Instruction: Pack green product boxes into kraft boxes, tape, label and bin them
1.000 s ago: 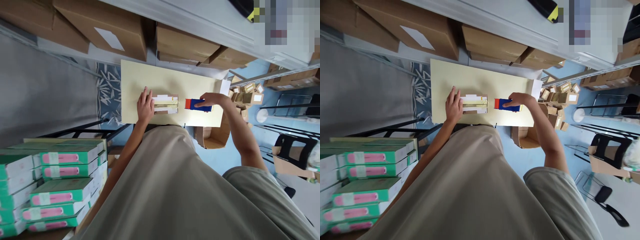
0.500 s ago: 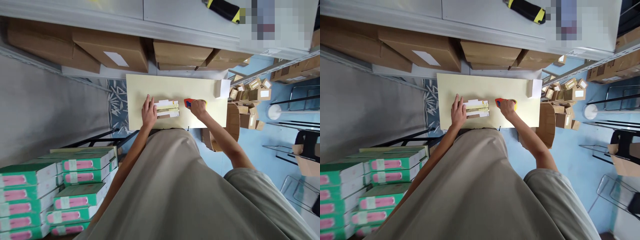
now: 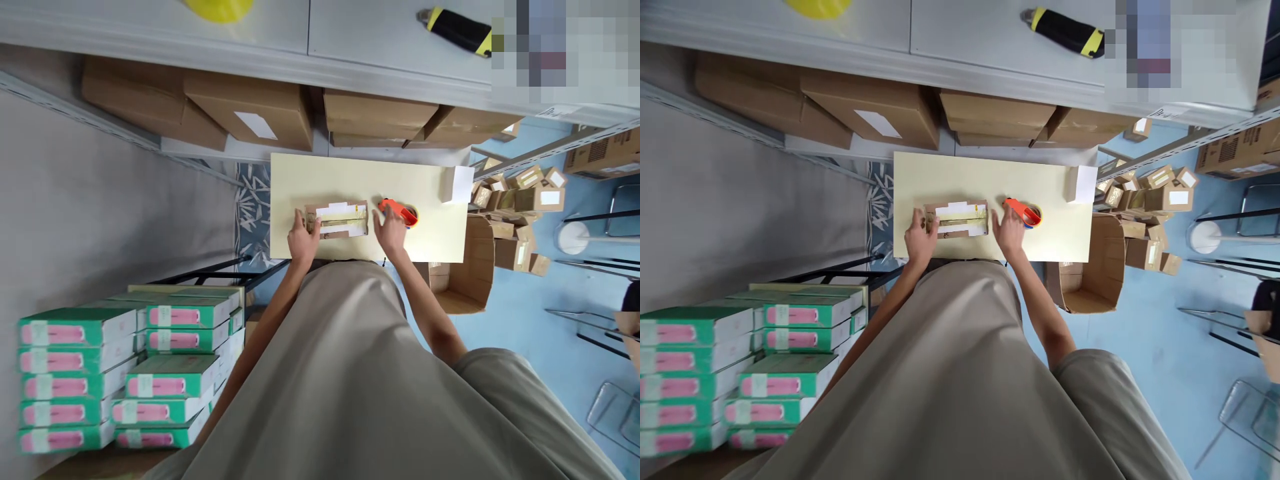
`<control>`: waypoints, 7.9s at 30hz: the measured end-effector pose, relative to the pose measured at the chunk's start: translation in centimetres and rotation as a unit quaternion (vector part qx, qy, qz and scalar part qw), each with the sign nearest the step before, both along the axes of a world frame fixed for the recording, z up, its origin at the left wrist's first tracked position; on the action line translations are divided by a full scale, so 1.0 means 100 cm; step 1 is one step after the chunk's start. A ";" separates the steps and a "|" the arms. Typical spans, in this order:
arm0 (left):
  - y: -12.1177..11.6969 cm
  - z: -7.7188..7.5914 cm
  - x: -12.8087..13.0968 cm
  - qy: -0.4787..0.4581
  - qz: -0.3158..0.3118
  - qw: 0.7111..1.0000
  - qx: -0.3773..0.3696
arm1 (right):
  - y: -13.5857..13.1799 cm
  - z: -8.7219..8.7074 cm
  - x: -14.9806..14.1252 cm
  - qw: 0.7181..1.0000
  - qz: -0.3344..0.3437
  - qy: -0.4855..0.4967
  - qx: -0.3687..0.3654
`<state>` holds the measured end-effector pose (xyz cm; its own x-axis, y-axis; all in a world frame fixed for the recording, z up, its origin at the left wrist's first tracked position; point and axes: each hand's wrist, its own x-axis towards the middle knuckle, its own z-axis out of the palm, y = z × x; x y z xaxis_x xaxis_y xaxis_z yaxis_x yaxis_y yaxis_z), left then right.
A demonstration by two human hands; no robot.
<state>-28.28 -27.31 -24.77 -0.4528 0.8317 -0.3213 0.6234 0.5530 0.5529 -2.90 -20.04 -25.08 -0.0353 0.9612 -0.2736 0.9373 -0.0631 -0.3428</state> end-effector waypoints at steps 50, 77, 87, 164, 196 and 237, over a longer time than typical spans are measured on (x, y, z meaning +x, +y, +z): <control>-0.161 -0.008 0.186 -0.364 0.120 0.907 0.177 | -0.111 0.004 0.200 0.940 0.314 0.080 -0.110; -0.183 0.004 0.200 -0.240 0.170 0.924 0.246 | -0.068 0.073 0.242 0.850 0.517 -0.035 -0.089; -0.084 -0.090 0.151 -0.265 0.297 0.867 0.299 | -0.015 0.006 0.234 0.911 0.404 -0.083 -0.015; 0.103 -0.035 0.146 0.090 0.020 0.994 -0.065 | 0.029 -0.043 0.199 0.878 0.465 -0.068 -0.090; 0.028 -0.031 0.149 0.023 -0.199 0.979 0.025 | 0.118 -0.031 0.114 0.907 0.411 -0.060 -0.066; 0.008 -0.024 0.140 -0.010 0.003 1.000 0.016 | 0.139 0.068 0.038 0.933 0.265 0.216 0.112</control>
